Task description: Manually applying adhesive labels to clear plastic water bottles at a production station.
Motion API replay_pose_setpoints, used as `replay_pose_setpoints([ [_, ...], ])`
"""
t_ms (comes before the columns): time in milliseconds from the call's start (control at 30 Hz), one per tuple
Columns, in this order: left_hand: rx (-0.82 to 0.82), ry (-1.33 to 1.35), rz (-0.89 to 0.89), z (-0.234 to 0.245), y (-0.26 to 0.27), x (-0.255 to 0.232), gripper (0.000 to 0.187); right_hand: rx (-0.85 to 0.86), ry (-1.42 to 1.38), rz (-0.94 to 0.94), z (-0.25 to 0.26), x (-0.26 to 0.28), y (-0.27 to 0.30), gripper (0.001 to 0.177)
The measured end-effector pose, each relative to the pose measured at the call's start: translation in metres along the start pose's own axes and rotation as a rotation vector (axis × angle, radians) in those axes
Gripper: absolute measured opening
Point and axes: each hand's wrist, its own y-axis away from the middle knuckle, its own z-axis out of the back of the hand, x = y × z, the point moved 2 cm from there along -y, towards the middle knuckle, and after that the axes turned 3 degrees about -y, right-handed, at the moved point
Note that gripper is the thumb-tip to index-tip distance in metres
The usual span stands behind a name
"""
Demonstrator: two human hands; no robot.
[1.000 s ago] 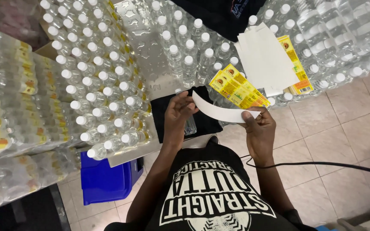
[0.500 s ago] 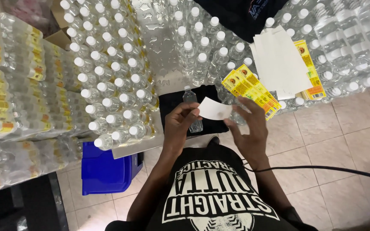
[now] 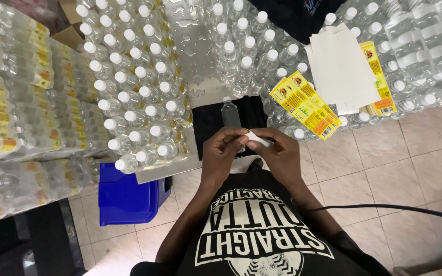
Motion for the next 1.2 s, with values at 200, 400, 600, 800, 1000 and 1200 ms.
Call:
replay_pose_setpoints([
  [200, -0.009, -0.112, -0.025, -0.006, 0.002, 0.002, 0.022, -0.086, -0.252, -0.129, -0.002, -0.004, -0.007, 0.026],
  [400, -0.052, -0.104, -0.045, 0.002, -0.004, 0.002, 0.027, -0.185, -0.382, -0.140, 0.012, -0.001, -0.013, 0.015],
  [600, -0.401, -0.117, -0.073, 0.037, -0.015, -0.026, 0.044, 0.063, 0.036, -0.393, 0.054, -0.034, 0.009, 0.024],
  [800, -0.297, -0.180, -0.074, 0.023, -0.020, -0.016, 0.058, 0.186, 0.121, -0.261, 0.045, 0.042, -0.007, 0.028],
  [1000, -0.063, -0.180, -0.133, -0.007, -0.015, -0.004, 0.050, 0.150, 0.053, -0.068, 0.025, 0.013, -0.020, 0.024],
  [1200, -0.212, -0.365, -0.199, 0.002, -0.017, -0.002, 0.037, -0.037, -0.135, -0.147, 0.036, -0.012, -0.016, 0.016],
])
